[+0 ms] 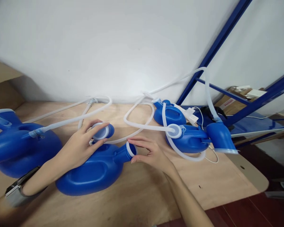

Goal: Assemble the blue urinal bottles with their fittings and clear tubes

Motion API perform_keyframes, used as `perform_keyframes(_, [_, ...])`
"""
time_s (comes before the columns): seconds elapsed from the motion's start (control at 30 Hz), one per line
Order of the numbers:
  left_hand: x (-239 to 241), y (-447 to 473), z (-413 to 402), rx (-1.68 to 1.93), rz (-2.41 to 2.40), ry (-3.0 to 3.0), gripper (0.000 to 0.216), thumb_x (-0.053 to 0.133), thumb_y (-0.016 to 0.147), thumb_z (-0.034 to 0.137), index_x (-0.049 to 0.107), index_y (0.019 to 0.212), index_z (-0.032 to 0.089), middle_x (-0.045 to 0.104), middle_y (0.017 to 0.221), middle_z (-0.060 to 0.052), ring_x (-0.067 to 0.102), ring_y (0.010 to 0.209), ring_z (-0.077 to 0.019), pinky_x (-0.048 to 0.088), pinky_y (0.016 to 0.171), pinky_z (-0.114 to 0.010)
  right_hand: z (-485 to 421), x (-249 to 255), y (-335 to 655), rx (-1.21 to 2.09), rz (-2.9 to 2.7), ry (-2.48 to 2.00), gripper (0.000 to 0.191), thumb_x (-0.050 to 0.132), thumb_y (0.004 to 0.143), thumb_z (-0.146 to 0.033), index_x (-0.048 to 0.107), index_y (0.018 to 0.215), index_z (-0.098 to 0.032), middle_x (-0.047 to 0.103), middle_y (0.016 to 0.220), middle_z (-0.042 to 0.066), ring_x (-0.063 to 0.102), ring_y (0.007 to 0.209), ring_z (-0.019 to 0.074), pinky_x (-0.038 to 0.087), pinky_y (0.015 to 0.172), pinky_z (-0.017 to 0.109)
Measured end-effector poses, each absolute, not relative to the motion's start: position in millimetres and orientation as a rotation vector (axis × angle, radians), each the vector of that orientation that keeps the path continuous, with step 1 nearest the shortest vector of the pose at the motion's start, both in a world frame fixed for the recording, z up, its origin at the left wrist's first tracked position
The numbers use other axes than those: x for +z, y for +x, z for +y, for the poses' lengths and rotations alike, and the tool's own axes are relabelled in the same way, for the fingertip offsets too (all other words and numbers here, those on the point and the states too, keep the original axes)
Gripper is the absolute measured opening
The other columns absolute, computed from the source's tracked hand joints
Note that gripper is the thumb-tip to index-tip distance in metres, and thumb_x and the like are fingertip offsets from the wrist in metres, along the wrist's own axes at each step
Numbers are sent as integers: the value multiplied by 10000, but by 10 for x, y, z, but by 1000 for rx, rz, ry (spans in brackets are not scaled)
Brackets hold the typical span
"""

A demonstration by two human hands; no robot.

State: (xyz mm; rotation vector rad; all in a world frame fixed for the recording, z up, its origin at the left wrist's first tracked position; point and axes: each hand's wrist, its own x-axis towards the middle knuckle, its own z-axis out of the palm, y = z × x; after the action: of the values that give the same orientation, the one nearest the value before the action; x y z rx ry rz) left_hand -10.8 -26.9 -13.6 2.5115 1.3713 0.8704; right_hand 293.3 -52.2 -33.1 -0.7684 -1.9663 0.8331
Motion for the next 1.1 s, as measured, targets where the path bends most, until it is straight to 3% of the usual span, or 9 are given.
perform_keyframes(0.1, [-103, -132, -225, 784, 1424, 2521, 460, 517, 1035, 373, 570, 1484, 289, 567, 1466, -102, 707, 1094, -299, 602, 853, -447, -469, -291, 2877, 762, -2055, -768, 608, 871, 843, -451, 685, 1419, -394, 732, 1382, 74, 722, 1253, 267, 615, 1083, 429])
perform_keyframes(0.27, [-45, -166, -127, 698, 1534, 2537, 462, 524, 1001, 365, 614, 1446, 281, 588, 1454, -100, 713, 1093, -311, 600, 795, -424, -396, -221, 2698, 763, -2181, -925, 577, 793, 932, -436, 635, 1482, -359, 665, 1483, 84, 656, 1356, 279, 681, 937, 346])
perform_keyframes(0.5, [3, -234, -39, 656, 1603, 2676, 472, 545, 999, 304, 595, 1466, 261, 585, 1480, -116, 720, 1049, -318, 591, 794, -422, -168, -261, 2538, 676, -2177, -807, 528, 775, 956, -378, 652, 1467, -318, 678, 1454, 79, 681, 1314, 239, 608, 1092, 398])
perform_keyframes(0.83, [-42, -244, 38, 671, 1456, 2598, 477, 574, 953, 265, 638, 1424, 224, 599, 1431, -121, 690, 1137, -336, 571, 980, -506, 63, -358, 2489, 381, -2219, -510, 466, 770, 952, -455, 687, 1358, -241, 713, 1149, 91, 725, 1040, 216, 632, 926, 356])
perform_keyframes(1.0, [-53, -256, 44, 714, 1431, 2582, 467, 572, 955, 279, 632, 1415, 224, 593, 1422, -121, 704, 1066, -306, 586, 920, -474, 79, -489, 2384, 281, -2223, -541, 429, 653, 1007, -518, 647, 1309, -215, 705, 1182, 124, 714, 1056, 258, 619, 935, 408])
perform_keyframes(1.1, [-53, -255, 44, 728, 1399, 2575, 482, 562, 962, 287, 603, 1437, 216, 589, 1427, -124, 679, 1158, -315, 575, 978, -472, 18, -543, 2312, 365, -2199, -589, 397, 560, 1051, -486, 605, 1345, -223, 689, 1260, 134, 698, 1129, 268, 597, 996, 432])
